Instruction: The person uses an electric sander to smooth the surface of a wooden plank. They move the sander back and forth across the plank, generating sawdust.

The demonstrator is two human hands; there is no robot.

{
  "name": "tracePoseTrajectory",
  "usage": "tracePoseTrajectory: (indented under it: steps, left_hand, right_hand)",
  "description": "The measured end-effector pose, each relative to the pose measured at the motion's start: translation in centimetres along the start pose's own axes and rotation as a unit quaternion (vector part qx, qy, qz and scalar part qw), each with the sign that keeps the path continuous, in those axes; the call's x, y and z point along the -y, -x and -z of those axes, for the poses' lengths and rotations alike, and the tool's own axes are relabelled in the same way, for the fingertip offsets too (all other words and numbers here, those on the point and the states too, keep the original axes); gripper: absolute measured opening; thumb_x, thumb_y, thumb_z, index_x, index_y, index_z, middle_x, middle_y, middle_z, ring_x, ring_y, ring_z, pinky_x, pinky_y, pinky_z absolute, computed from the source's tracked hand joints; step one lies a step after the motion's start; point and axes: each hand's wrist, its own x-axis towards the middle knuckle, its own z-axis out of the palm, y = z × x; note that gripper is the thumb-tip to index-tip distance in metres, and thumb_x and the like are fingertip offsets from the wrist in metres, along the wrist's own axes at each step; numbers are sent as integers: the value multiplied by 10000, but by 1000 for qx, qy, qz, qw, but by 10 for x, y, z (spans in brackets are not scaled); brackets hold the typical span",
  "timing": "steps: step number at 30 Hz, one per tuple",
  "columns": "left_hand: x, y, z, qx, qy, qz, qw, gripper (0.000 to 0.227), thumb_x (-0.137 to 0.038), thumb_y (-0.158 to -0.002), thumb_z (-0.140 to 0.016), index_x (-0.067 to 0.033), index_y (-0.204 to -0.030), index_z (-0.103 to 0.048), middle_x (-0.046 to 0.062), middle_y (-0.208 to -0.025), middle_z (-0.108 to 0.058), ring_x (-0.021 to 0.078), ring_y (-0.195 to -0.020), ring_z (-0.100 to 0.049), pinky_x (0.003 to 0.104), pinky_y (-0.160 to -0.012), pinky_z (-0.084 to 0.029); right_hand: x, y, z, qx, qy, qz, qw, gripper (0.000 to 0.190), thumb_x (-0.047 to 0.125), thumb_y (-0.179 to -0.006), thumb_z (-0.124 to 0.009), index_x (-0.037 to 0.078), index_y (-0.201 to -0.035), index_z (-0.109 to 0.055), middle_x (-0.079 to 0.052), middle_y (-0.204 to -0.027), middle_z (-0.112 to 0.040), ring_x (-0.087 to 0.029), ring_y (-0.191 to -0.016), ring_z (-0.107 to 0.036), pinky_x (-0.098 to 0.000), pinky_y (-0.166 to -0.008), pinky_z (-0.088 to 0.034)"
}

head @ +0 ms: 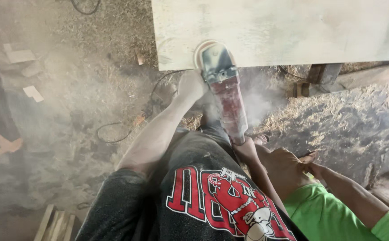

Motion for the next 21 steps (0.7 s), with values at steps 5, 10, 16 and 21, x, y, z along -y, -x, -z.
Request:
tracePoseTrajectory:
  steps: [5,10,16,21]
  left_hand:
    - [30,-6,22,-20,7,50,999,169,-138,-960,-624,-39,-1080,-689,126,-847,-737,263,-721,-739,434,-662,-642]
    - [75,-10,67,-108,85,60,989,198,-57,-886,-629,-59,-1043,-750,139,-926,-769,240,-789,-769,367,-744,-616]
    - [86,-5,92,-175,54,16,983,206,-169,-905,-758,-4,-1026,-779,217,-952,-773,281,-872,-753,385,-828,-594]
    - [54,-21,74,-72,100,127,984,249,-35,-874,-627,-46,-1105,-719,176,-955,-764,263,-774,-779,369,-690,-658]
  right_hand:
    - [20,-33,-18,10,52,78,996,397,215,-743,-756,-35,-1047,-707,-193,-928,-759,-267,-859,-751,-389,-753,-590]
    - [93,-42,-40,35,114,25,993,448,258,-764,-779,-50,-1082,-707,-227,-980,-771,-300,-920,-763,-418,-801,-584]
    - [144,-31,-33,12,123,112,986,578,313,-737,-799,-47,-1168,-664,-258,-1030,-741,-363,-972,-727,-446,-830,-560]
    - [113,-41,-19,14,115,39,993,656,370,-686,-863,-52,-1137,-642,-252,-989,-744,-356,-939,-748,-449,-807,-570]
